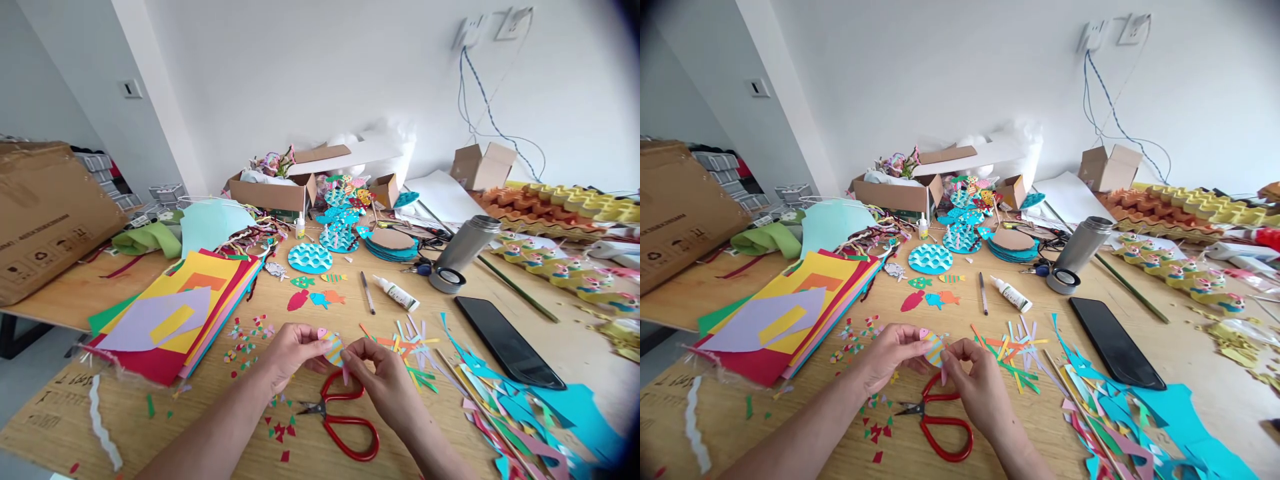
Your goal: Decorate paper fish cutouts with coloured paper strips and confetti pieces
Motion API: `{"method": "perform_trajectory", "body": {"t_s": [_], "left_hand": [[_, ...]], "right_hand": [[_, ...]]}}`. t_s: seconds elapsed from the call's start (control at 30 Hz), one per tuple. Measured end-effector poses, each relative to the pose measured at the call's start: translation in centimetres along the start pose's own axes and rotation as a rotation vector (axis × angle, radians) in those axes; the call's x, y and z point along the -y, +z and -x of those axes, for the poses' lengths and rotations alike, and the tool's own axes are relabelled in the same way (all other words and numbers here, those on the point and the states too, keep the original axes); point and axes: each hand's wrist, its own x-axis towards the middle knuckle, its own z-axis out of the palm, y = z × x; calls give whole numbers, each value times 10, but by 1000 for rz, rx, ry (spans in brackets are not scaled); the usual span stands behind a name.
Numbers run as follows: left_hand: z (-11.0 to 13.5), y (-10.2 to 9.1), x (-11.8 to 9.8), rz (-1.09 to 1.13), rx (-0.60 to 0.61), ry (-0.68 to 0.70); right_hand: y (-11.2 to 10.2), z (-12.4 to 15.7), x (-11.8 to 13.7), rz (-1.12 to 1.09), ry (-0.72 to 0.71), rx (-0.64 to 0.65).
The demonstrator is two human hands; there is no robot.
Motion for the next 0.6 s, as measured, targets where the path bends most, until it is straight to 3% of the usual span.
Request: {"method": "perform_trajectory", "body": {"t_s": [0.27,0.6], "left_hand": [[0,3,-1,-97,-72,56],[1,3,-1,-98,71,11]], "right_hand": [[-1,-1,6,-120,36,88],[1,-3,4,-57,71,89]]}}
